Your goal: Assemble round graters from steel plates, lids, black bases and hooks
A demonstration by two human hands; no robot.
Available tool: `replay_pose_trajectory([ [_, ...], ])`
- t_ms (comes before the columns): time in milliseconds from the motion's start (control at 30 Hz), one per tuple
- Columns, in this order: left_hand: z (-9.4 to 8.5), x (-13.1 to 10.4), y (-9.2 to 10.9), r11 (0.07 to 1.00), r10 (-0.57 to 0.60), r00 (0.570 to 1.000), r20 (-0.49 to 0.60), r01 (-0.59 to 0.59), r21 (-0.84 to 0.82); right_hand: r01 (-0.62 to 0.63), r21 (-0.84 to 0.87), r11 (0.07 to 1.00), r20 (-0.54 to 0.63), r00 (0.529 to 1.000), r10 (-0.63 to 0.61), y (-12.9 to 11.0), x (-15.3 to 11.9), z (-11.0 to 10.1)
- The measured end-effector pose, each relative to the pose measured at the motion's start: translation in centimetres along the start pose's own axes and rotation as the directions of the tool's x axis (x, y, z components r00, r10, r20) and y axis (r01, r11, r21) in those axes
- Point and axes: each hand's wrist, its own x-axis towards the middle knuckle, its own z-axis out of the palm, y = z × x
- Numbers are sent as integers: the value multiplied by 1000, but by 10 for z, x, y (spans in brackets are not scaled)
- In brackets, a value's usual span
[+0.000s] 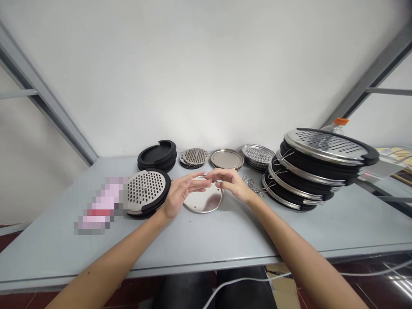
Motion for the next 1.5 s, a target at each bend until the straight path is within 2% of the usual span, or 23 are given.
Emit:
replay_pose_trajectory([
  [233,-3,1,-2,986,29,999,41,-35,160,83,-51,995,-17,996,-84,2,0,8],
  [500,-5,1,-2,958,38,997,64,-54,281,84,-52,995,-22,996,-86,4,0,7],
  [767,-5,0,0,947,48,997,65,-66,316,52,-38,998,-45,998,-54,4,-1,7],
  [1100,0,1,7,944,0,999,47,-16,329,-12,42,999,-30,999,13,2,-2,8],
  [1233,0,1,8,952,-23,999,44,8,305,1,77,997,2,1000,-1,2,-1,9],
  [1500,-1,0,6,957,12,1000,-16,-7,291,1,16,1000,4,1000,-1,3,1,10],
])
